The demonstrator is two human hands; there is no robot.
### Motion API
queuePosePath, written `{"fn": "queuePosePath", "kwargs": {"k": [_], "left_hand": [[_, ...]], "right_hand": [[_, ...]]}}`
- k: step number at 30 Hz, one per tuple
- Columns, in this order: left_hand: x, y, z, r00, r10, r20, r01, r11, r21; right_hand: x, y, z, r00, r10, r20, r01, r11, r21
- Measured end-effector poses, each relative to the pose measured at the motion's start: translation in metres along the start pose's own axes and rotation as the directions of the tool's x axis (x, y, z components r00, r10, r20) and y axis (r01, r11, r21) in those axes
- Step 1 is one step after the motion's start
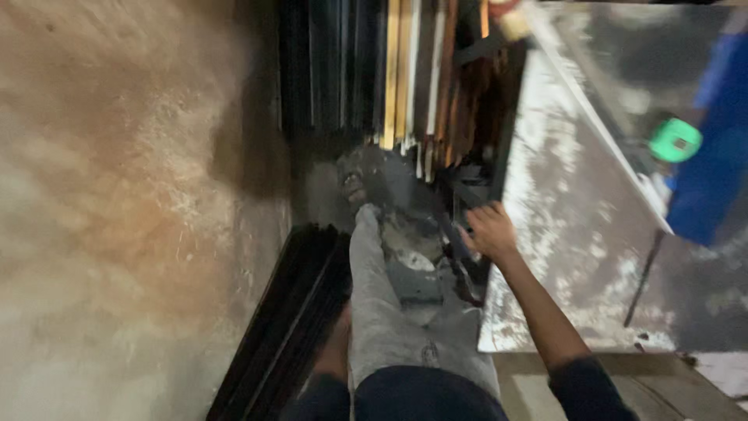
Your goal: The person sorts through a stack of thin black metal strips on a workbench, aligns them, and carries a bundle to a cutting machine. They measure a strip with a tape measure, secure it with a clamp, and mark and re-measure the strip to set it up for cutting.
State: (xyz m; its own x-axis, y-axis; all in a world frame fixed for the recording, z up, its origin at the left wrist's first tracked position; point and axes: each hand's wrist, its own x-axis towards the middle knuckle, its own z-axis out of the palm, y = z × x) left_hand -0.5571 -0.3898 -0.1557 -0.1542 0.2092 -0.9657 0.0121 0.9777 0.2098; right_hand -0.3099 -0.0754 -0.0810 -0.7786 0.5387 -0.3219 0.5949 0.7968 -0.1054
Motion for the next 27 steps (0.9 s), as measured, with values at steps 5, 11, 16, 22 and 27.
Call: {"fn": "queuePosePath", "kwargs": {"k": [5, 11, 16, 22, 27], "left_hand": [[-0.115, -0.044, 0.086, 0.989, 0.030, 0.143, 0.065, 0.786, -0.615], [-0.169, 0.000, 0.136, 0.968, 0.177, -0.175, -0.249, 0.699, -0.671], [-0.177, 0.067, 0.169, 0.762, 0.623, -0.178, -0.630, 0.651, -0.423], [-0.209, 0.132, 0.276, 0.523, 0.776, 0.353, -0.852, 0.492, 0.180], [-0.253, 0.181, 0.405, 0.363, 0.743, 0.563, -0.923, 0.204, 0.325]], "right_hand": [[-0.037, -0.010, -0.029, 0.920, -0.074, -0.385, 0.218, 0.913, 0.346], [-0.207, -0.007, -0.021, 0.884, -0.004, -0.468, 0.234, 0.870, 0.435], [-0.421, 0.049, 0.032, 0.712, 0.620, -0.331, -0.340, 0.716, 0.609], [-0.640, 0.046, 0.084, -0.090, 0.967, -0.239, -0.554, 0.150, 0.819], [-0.701, 0.032, 0.101, -0.333, 0.920, 0.208, -0.373, -0.331, 0.867]]}}
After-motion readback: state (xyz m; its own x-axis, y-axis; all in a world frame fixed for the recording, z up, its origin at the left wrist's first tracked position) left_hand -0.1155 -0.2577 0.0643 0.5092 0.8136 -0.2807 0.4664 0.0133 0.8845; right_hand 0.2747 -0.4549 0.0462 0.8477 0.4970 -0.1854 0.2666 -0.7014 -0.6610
